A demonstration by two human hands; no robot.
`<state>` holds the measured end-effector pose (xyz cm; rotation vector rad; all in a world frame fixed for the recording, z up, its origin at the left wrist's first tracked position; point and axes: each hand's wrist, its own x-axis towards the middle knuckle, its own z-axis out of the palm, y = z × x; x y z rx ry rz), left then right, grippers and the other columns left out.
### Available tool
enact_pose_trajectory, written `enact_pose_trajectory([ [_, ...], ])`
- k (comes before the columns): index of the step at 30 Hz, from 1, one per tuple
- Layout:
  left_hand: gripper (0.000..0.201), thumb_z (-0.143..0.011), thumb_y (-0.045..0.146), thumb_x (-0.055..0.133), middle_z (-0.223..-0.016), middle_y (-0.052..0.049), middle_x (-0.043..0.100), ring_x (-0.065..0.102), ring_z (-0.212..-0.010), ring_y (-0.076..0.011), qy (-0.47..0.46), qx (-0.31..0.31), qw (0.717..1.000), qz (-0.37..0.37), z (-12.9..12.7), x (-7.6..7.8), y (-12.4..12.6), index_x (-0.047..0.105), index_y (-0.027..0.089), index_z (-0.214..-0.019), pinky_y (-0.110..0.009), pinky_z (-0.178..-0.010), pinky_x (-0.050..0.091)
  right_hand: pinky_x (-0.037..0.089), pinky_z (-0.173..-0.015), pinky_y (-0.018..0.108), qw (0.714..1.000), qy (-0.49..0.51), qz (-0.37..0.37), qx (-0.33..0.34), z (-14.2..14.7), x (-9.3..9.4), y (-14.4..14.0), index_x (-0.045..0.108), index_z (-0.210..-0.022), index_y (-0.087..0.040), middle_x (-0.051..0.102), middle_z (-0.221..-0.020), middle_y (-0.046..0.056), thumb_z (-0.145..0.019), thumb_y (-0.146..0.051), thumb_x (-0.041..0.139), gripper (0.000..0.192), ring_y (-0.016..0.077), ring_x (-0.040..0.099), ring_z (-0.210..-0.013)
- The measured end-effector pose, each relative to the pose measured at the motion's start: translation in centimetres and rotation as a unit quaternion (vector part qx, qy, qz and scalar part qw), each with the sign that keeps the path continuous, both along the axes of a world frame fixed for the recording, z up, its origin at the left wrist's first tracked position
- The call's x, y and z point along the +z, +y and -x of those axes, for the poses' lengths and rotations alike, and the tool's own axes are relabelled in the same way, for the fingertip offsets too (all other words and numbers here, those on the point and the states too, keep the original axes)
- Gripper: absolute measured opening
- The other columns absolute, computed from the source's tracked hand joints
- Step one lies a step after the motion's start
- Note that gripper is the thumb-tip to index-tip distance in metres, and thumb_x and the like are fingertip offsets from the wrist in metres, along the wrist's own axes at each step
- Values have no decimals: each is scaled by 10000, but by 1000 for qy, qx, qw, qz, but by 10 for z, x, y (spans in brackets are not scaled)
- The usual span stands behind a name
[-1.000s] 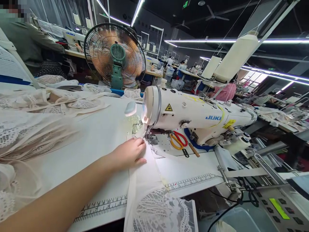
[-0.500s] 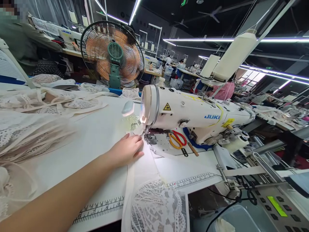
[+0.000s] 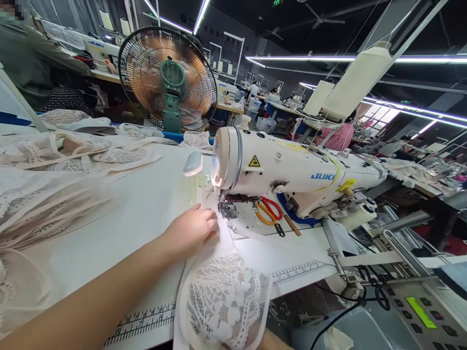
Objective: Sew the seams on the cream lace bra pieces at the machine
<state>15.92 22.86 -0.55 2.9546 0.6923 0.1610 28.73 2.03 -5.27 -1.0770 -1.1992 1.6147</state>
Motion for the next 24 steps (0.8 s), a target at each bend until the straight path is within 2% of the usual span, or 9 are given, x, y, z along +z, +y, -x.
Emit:
enact_pose_trajectory([
  [4, 293, -915, 294, 373, -1018, -99, 645, 600, -931, -248, -6, -20, 999, 41, 0, 6, -13, 634, 175, -858, -366, -795, 494, 520, -836, 393, 999, 39, 9, 3, 7, -8, 8, 591, -1128, -195, 607, -1137, 75, -888, -426, 555, 334, 214, 600, -994],
  [7, 334, -926, 350, 359, -1014, -91, 640, 605, -926, -234, -34, -38, 996, 67, 1, 8, -18, 641, 189, -850, -332, -760, 499, 519, -843, 418, 997, 73, 15, 2, 17, -10, 15, 619, -1118, -239, 658, -1034, 71, -763, -633, 593, 531, 265, 613, -1013],
  [9, 390, -935, 383, 322, -1011, -85, 642, 611, -907, -220, -39, -43, 995, 80, 2, 8, -20, 650, 199, -829, -317, -749, 501, 504, -864, 457, 992, 125, 22, 1, 23, -7, 19, 604, -1157, -253, 669, -1015, 93, -688, -690, 618, 641, 294, 613, -1037],
  [14, 479, -940, 423, 262, -1115, -96, 649, 614, -988, -245, -29, -44, 994, 95, 3, 4, -20, 684, 199, -927, -352, -802, 511, 459, -913, 523, 960, 273, 30, -59, 38, 14, 31, 551, -1222, -258, 660, -1068, 126, -572, -535, 771, 740, 329, 567, -1127],
  [19, 489, -932, 459, 283, -1225, -101, 628, 589, -1088, -266, -57, -41, 994, 85, 3, -3, -16, 687, 193, -1006, -394, -905, 491, 444, -929, 515, 957, 275, 41, -81, 44, 28, 44, 581, -1175, -224, 656, -1085, 126, -549, -517, 775, 718, 329, 571, -1117],
  [24, 494, -939, 432, 294, -1327, -124, 563, 500, -1233, -295, 0, -18, 995, 95, 0, 3, -15, 645, 146, -1136, -467, -1042, 397, 451, -921, 486, 947, 296, 53, -115, 48, 28, 52, 591, -1162, -194, 680, -1041, 112, -563, -418, 774, 665, 321, 574, -1109],
])
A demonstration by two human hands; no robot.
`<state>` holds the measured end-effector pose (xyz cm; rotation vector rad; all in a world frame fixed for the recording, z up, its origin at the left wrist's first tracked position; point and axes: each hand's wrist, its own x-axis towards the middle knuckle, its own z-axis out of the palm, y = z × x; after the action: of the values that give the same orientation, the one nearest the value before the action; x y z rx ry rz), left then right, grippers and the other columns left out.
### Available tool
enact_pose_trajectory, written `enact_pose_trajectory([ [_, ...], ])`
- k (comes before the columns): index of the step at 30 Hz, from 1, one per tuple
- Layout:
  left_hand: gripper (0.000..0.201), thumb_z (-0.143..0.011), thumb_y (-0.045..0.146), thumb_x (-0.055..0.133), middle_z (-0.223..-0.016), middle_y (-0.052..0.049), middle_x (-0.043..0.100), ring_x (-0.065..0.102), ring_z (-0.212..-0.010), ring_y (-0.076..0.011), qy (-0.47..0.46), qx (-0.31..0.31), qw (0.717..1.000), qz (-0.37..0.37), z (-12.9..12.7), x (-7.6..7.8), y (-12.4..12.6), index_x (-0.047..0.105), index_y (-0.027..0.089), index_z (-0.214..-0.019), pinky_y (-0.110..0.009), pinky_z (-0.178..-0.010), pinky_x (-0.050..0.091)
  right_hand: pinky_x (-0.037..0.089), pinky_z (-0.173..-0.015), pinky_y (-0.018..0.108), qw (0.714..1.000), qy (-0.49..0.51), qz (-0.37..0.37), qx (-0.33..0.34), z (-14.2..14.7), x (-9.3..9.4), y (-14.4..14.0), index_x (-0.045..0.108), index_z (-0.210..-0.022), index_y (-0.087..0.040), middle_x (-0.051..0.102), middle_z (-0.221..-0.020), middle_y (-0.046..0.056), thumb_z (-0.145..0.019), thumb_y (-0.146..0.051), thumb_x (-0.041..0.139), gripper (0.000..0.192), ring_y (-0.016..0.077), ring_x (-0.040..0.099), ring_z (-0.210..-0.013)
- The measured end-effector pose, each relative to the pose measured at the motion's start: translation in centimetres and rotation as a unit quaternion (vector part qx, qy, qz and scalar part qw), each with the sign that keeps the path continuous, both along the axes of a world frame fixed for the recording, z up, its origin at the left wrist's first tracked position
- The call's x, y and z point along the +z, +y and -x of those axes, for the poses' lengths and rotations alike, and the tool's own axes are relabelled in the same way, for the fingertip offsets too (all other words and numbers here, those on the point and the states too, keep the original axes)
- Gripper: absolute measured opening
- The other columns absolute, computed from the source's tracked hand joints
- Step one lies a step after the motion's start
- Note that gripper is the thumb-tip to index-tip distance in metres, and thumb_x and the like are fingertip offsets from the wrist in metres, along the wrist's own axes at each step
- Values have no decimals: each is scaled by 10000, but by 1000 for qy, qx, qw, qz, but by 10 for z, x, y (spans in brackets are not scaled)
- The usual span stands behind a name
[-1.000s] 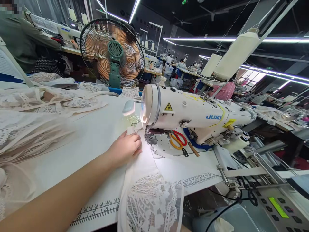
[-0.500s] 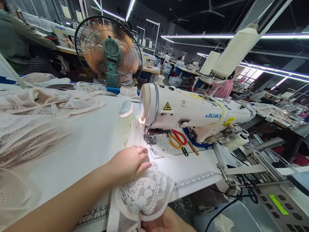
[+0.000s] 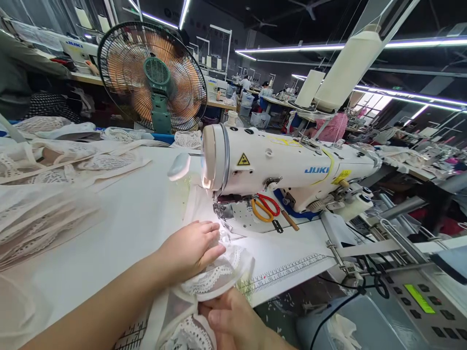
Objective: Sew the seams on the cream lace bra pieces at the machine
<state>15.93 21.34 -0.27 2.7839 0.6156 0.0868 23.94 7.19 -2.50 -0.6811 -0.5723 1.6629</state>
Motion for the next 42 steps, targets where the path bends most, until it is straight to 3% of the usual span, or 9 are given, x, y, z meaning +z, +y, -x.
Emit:
enact_pose_trajectory([
  [8, 448, -937, 418, 340, -1278, -114, 605, 536, -1197, -275, -2, 0, 999, -40, -2, -1, 5, 622, 172, -1184, -443, -1005, 441, 470, -908, 477, 998, 55, -12, -42, 13, 11, 13, 567, -1178, -217, 679, -1046, 86, -541, -345, 747, 674, 312, 589, -1078],
  [18, 467, -937, 427, 313, -1298, -123, 584, 545, -1164, -274, 6, 6, 998, -68, -6, -3, 21, 612, 167, -1185, -443, -985, 437, 472, -907, 459, 998, 46, -22, -43, 13, 3, 26, 605, -1093, -241, 680, -983, 61, -573, -366, 691, 541, 293, 576, -1086],
  [23, 443, -925, 410, 334, -1193, -142, 608, 598, -986, -275, 7, 3, 998, -66, -7, 0, 21, 631, 145, -1117, -439, -887, 477, 468, -900, 442, 998, 60, -14, -29, 10, 9, 26, 598, -1100, -249, 685, -956, 55, -600, -358, 691, 520, 276, 591, -1063],
  [27, 430, -912, 427, 362, -1070, -148, 598, 571, -968, -295, 25, 34, 995, -91, -10, 5, 19, 653, 148, -1062, -448, -852, 471, 469, -887, 431, 997, 79, -7, -24, 9, 10, 28, 607, -1076, -220, 686, -945, 61, -605, -342, 707, 496, 277, 598, -1039],
  [33, 502, -892, 429, 401, -913, -153, 589, 566, -872, -319, 95, 85, 983, -134, -16, 4, 15, 576, 100, -1229, -436, -716, 489, 464, -884, 414, 998, 60, 21, -23, 10, 5, 33, 624, -922, -184, 673, -926, 66, -574, -347, 729, 399, 278, 610, -984],
  [36, 529, -883, 415, 427, -961, -174, 597, 570, -885, -323, 122, 83, 978, -146, -16, 3, 15, 532, 80, -1278, -420, -704, 498, 463, -879, 401, 999, 34, 36, -16, 10, 2, 32, 619, -893, -173, 662, -909, 60, -588, -365, 733, 378, 261, 617, -955],
  [38, 532, -887, 416, 426, -1025, -183, 595, 568, -937, -328, 129, 77, 978, -145, -12, 4, 17, 518, 87, -1295, -414, -735, 498, 469, -862, 385, 1000, 0, 6, 2, 4, 2, 27, 618, -961, -181, 657, -921, 51, -639, -409, 708, 404, 243, 619, -933],
  [40, 514, -879, 407, 451, -1082, -180, 592, 563, -993, -330, 126, 70, 980, -134, -6, 4, 20, 523, 111, -1293, -407, -775, 496, 480, -833, 359, 993, -103, -53, 32, -8, 2, 19, 614, -1034, -199, 658, -923, 40, -731, -422, 642, 378, 217, 622, -895],
  [42, 486, -858, 389, 497, -1129, -170, 589, 564, -1030, -324, 106, 60, 986, -112, 2, 4, 24, 541, 149, -1279, -396, -799, 501, 496, -790, 340, 949, -295, -106, 37, -28, 2, 11, 608, -1087, -212, 664, -915, 38, -799, -368, 584, 329, 196, 624, -840],
])
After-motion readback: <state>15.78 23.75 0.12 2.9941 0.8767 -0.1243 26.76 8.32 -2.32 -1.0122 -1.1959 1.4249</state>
